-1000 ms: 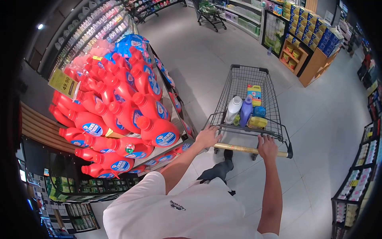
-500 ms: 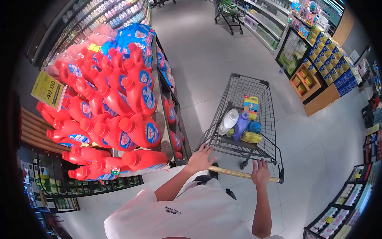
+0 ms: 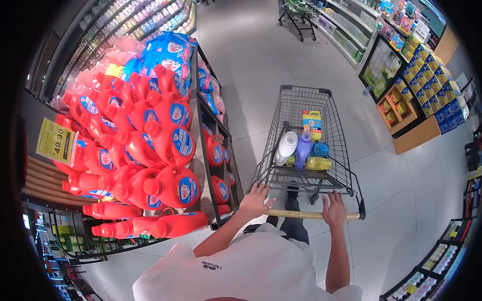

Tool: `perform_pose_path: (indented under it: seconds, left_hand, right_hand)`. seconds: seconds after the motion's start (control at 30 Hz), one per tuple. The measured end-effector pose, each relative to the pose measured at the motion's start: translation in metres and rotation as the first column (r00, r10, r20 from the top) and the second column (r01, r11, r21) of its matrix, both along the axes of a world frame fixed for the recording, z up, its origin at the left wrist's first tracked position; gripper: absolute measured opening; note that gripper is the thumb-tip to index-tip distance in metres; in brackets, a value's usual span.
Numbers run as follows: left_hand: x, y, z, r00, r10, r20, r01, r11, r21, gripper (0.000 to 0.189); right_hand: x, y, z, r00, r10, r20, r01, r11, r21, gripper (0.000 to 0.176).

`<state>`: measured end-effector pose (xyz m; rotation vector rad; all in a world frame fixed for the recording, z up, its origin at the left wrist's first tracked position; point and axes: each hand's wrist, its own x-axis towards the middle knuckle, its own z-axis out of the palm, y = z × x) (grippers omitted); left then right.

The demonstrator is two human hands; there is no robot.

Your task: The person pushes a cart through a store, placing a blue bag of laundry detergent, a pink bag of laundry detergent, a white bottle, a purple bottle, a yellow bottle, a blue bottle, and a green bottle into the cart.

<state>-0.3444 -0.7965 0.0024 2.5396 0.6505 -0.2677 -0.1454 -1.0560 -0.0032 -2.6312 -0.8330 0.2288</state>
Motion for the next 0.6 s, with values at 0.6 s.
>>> perform_pose_path:
  seconds: [0.6]
  left_hand:
    - [0.135,0.095,-0.001,0.957,0.259,0.127,-0.270,0.960,0.078,0.059]
  right_hand:
    - [0.195,0.154,-0.002,0.975,0.220,0.027,-0.221,0.975,0.025,0.049]
